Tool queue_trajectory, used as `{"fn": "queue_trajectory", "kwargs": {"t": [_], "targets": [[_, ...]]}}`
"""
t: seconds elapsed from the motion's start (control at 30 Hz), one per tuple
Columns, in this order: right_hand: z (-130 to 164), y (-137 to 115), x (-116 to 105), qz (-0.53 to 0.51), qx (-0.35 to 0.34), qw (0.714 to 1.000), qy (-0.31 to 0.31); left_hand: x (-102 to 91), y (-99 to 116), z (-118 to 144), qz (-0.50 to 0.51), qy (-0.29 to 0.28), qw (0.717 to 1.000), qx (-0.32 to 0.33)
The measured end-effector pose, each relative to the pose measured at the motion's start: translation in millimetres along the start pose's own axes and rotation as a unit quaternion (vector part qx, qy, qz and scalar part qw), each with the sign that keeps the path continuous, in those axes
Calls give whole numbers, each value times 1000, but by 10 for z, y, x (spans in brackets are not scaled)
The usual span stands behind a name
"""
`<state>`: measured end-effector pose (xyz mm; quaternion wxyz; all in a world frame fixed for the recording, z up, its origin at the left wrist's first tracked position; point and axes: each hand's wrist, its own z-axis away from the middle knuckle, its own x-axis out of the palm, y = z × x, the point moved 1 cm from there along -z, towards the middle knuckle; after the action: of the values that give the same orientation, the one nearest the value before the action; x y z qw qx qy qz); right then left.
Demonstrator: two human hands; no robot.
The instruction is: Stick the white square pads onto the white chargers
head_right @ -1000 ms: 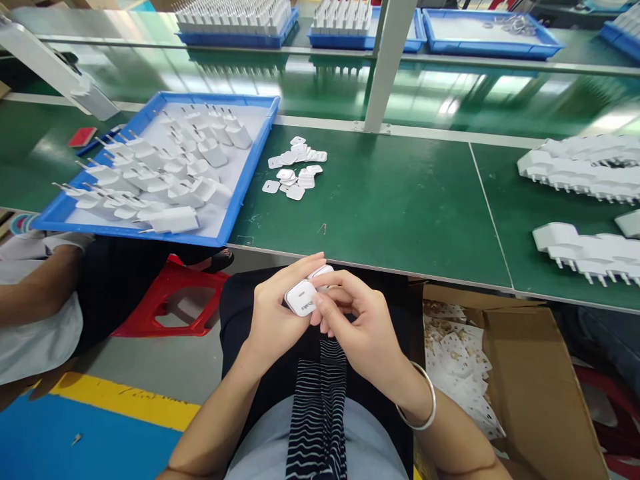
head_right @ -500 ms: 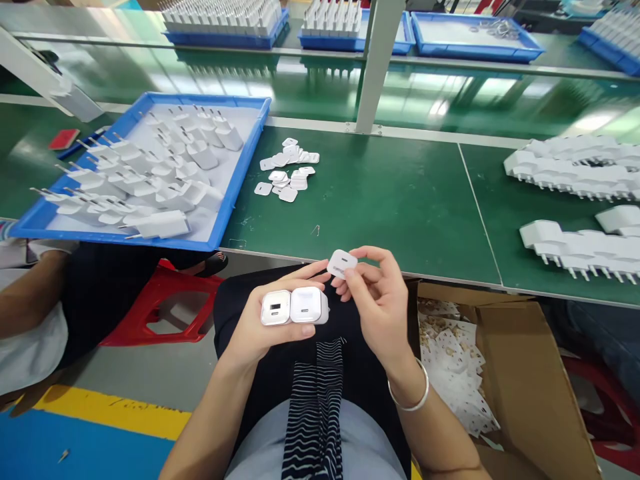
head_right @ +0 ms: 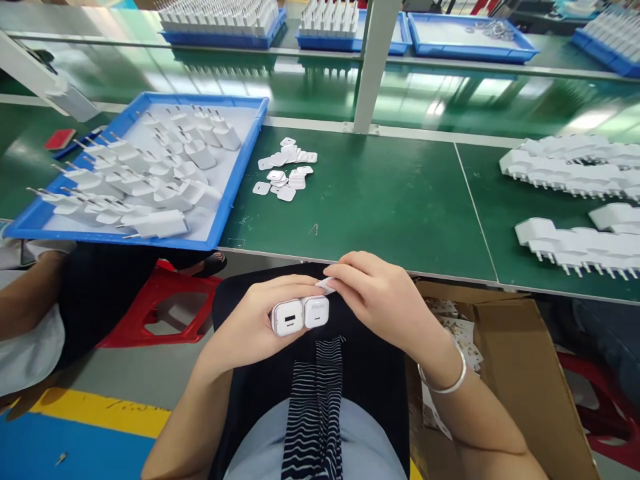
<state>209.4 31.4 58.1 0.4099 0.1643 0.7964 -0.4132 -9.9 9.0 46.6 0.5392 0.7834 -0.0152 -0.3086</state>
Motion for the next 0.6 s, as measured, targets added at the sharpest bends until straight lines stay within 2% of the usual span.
{"fn": "queue_trajectory", "kwargs": {"t": [0.07, 0.1, 0.17, 0.27, 0.33, 0.4, 0.6], "targets": [[-24, 5, -53, 13, -20, 999, -46, -3, -3, 11, -15, -15, 1000, 4], [-26, 6, -75, 13, -23, 998, -49, 5, -10, 16, -11, -10, 1000, 4], [-11, 7, -106, 2, 6, 1000, -6, 41, -34, 21, 15, 18, 1000, -2], [40, -16, -89, -78, 106, 986, 104, 124, -78, 21, 69, 100, 992, -23], [72, -71, -21, -176, 161, 961, 141, 180, -95, 15, 95, 155, 983, -32], [94, -159, 72, -267, 186, 934, 149, 221, -97, 5, 98, 189, 977, -33], [115, -403, 302, -474, 229, 840, 131, 234, -94, -30, 28, 229, 973, -15]]}}
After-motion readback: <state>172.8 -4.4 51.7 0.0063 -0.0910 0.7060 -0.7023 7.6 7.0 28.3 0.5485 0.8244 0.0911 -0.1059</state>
